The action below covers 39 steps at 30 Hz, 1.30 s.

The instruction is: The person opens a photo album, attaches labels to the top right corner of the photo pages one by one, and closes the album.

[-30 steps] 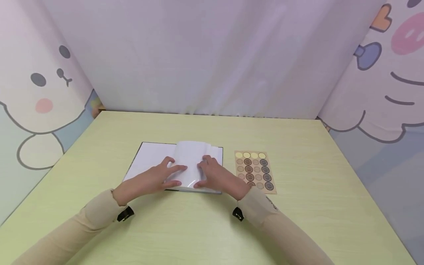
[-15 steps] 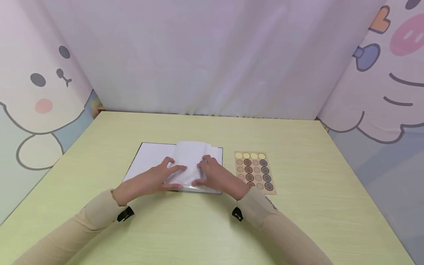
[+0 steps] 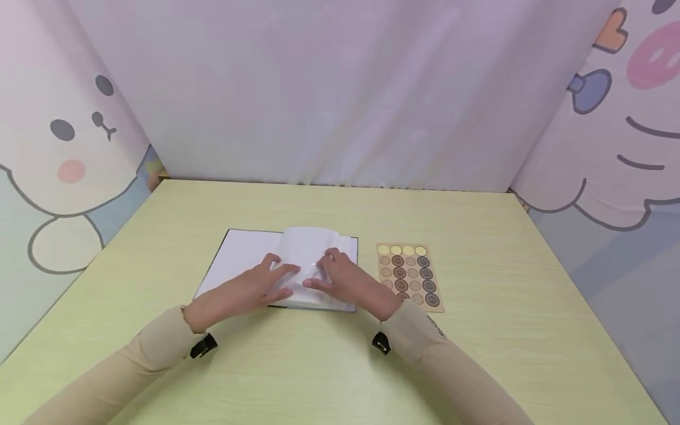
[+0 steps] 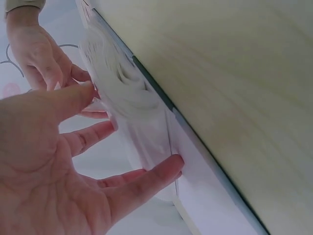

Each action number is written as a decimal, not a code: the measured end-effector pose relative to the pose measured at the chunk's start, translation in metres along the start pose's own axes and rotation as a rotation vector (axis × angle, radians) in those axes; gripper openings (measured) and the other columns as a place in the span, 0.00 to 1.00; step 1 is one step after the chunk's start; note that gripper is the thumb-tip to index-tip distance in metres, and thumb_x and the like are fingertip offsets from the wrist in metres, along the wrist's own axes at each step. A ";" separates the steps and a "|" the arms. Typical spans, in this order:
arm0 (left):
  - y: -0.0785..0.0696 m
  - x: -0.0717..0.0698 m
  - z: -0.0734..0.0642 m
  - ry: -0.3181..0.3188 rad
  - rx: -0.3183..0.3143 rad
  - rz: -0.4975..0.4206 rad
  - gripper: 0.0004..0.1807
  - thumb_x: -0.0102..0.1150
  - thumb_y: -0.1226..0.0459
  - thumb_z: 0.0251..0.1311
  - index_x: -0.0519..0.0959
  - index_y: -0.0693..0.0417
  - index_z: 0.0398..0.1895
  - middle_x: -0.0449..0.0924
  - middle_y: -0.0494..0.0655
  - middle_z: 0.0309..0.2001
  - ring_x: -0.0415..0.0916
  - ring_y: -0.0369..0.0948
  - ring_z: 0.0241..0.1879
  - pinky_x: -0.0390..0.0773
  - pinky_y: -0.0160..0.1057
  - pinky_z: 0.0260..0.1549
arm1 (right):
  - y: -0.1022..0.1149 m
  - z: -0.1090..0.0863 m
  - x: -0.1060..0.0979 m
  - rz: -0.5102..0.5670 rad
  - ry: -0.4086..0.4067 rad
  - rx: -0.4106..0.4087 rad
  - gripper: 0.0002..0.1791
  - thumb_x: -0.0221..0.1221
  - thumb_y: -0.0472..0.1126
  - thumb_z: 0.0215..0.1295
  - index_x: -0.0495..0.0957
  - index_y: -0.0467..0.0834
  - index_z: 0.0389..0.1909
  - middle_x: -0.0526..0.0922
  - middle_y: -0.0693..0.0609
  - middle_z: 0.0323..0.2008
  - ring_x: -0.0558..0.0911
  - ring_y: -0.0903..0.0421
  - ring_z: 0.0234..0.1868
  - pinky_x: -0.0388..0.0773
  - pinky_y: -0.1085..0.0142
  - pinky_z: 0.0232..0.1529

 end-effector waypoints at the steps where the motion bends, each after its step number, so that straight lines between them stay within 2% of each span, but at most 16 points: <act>1: 0.000 -0.001 0.000 -0.005 0.010 0.003 0.25 0.53 0.54 0.64 0.66 0.51 0.62 0.63 0.66 0.53 0.76 0.51 0.35 0.80 0.43 0.33 | 0.000 0.000 0.000 0.006 0.003 0.002 0.29 0.54 0.57 0.64 0.71 0.38 0.56 0.62 0.36 0.64 0.66 0.40 0.63 0.65 0.51 0.62; 7: 0.002 0.000 -0.002 -0.023 0.039 -0.014 0.22 0.51 0.57 0.66 0.66 0.52 0.62 0.64 0.67 0.52 0.76 0.50 0.33 0.78 0.42 0.31 | -0.003 0.000 0.000 0.020 0.028 0.013 0.37 0.55 0.61 0.60 0.66 0.38 0.61 0.59 0.37 0.66 0.64 0.41 0.66 0.63 0.51 0.64; 13: 0.003 0.001 -0.004 -0.056 0.064 -0.053 0.21 0.50 0.59 0.66 0.66 0.51 0.61 0.64 0.66 0.52 0.76 0.49 0.31 0.78 0.43 0.34 | -0.006 -0.002 0.000 -0.012 0.007 -0.028 0.48 0.64 0.56 0.55 0.53 0.34 0.68 0.60 0.36 0.66 0.63 0.44 0.66 0.61 0.54 0.65; 16: 0.004 0.001 -0.004 -0.047 0.050 -0.083 0.21 0.49 0.60 0.67 0.66 0.50 0.62 0.63 0.65 0.53 0.77 0.48 0.31 0.78 0.43 0.37 | -0.006 -0.003 -0.001 0.002 -0.002 -0.021 0.51 0.65 0.53 0.54 0.49 0.33 0.69 0.59 0.34 0.66 0.63 0.43 0.66 0.61 0.54 0.65; 19: 0.006 0.001 -0.005 -0.018 0.002 -0.124 0.22 0.47 0.59 0.68 0.65 0.50 0.64 0.62 0.64 0.55 0.77 0.48 0.34 0.77 0.45 0.41 | -0.005 -0.003 0.000 0.028 -0.007 0.012 0.53 0.66 0.52 0.53 0.46 0.32 0.70 0.59 0.34 0.66 0.63 0.43 0.66 0.61 0.53 0.65; 23: 0.009 0.000 -0.005 0.007 -0.058 -0.163 0.22 0.45 0.60 0.69 0.64 0.52 0.65 0.61 0.63 0.57 0.76 0.50 0.36 0.76 0.47 0.44 | -0.006 -0.001 0.003 0.070 -0.023 0.080 0.53 0.69 0.51 0.50 0.49 0.33 0.68 0.65 0.35 0.62 0.69 0.45 0.61 0.66 0.54 0.62; 26: 0.011 -0.001 -0.006 0.021 -0.079 -0.182 0.23 0.44 0.61 0.69 0.62 0.54 0.65 0.60 0.62 0.59 0.77 0.49 0.36 0.75 0.48 0.45 | -0.006 0.000 0.004 0.080 -0.029 0.093 0.48 0.69 0.50 0.49 0.55 0.33 0.65 0.69 0.38 0.59 0.71 0.48 0.58 0.67 0.56 0.61; 33: 0.013 -0.007 -0.008 0.023 -0.091 -0.215 0.24 0.43 0.62 0.70 0.60 0.57 0.67 0.61 0.59 0.61 0.77 0.51 0.43 0.72 0.51 0.51 | -0.005 -0.001 0.004 -0.021 0.016 0.033 0.39 0.65 0.52 0.54 0.64 0.40 0.63 0.59 0.37 0.67 0.62 0.42 0.67 0.61 0.52 0.65; 39: 0.020 -0.011 -0.013 -0.006 -0.075 -0.249 0.25 0.42 0.63 0.69 0.59 0.64 0.66 0.62 0.63 0.61 0.69 0.56 0.56 0.68 0.54 0.55 | -0.003 -0.001 0.003 -0.037 0.029 0.028 0.38 0.65 0.52 0.54 0.66 0.40 0.62 0.58 0.36 0.67 0.61 0.40 0.67 0.61 0.50 0.64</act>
Point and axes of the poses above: each hand's wrist, its own z-axis towards the middle knuckle, its own x-axis out of the palm, y = z × x, the point moved 4 cm from there along z, towards the middle knuckle
